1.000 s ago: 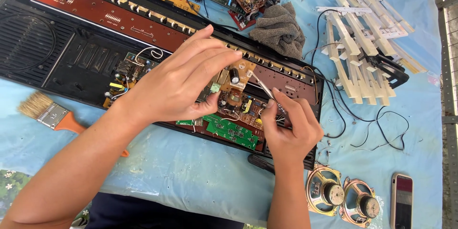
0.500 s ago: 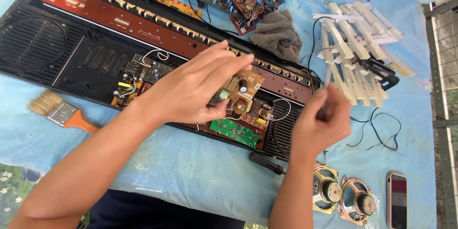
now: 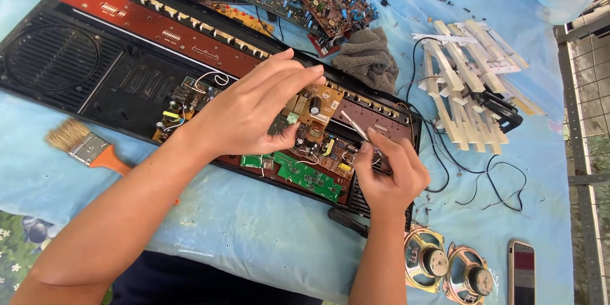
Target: Repairing an electronic keyboard by inspecting and adjusting the internal circuit board using a screwdriver
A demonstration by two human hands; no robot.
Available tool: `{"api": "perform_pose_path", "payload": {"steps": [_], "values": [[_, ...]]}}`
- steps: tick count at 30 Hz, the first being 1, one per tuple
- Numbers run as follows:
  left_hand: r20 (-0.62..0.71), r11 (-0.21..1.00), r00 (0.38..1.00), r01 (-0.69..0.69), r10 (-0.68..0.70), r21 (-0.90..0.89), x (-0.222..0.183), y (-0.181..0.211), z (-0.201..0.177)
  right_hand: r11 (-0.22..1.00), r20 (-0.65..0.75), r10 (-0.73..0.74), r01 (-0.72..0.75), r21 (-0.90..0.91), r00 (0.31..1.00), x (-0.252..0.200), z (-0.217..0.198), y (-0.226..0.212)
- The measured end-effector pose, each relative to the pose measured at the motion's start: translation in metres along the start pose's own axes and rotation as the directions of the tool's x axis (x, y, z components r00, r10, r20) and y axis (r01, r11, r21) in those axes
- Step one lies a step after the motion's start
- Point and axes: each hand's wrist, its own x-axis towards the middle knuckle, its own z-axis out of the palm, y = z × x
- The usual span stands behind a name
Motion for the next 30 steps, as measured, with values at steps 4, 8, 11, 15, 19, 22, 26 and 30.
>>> {"api": "perform_pose_path", "payload": {"steps": [4, 8, 11, 15, 19, 22, 26, 30], "values": [[0.010, 1.000, 1.000, -0.020, 0.020, 0.019, 0.002, 0.002, 0.001, 1.000, 0.013, 0.000, 0.000, 0.000, 1.000, 0.001, 0.001, 0.000], [0.016, 0.999, 0.999, -0.033, 0.033, 0.002, 0.002, 0.003, 0.001, 1.000, 0.024, -0.005, 0.005, 0.007, 1.000, 0.001, 0.000, 0.000], [0.018, 0.999, 0.999, -0.035, 0.035, -0.012, 0.003, 0.005, 0.002, 1.000, 0.033, 0.011, -0.011, -0.007, 0.999, 0.002, 0.001, -0.003], [0.036, 1.000, 0.999, -0.012, 0.012, -0.005, 0.005, 0.002, 0.003, 0.993, 0.070, 0.116, -0.115, -0.028, 0.991, 0.006, 0.005, -0.014], [0.049, 0.979, 0.999, 0.023, -0.013, -0.202, -0.001, 0.006, 0.013, 0.907, -0.031, 0.355, -0.353, -0.229, 0.934, 0.013, 0.001, 0.000], [0.032, 0.993, 0.997, -0.063, 0.066, -0.100, 0.009, 0.017, 0.010, 0.914, -0.256, 0.343, -0.384, -0.131, 0.904, 0.011, -0.005, 0.006], [0.021, 0.995, 0.998, -0.064, 0.066, -0.079, 0.005, 0.013, 0.007, 0.765, -0.246, 0.597, -0.450, 0.460, 0.763, 0.005, 0.011, -0.005], [0.001, 0.994, 0.996, -0.093, 0.093, -0.051, 0.005, 0.014, 0.006, 0.126, 0.143, 0.709, -0.323, 0.938, 0.691, -0.001, 0.010, -0.002]]}}
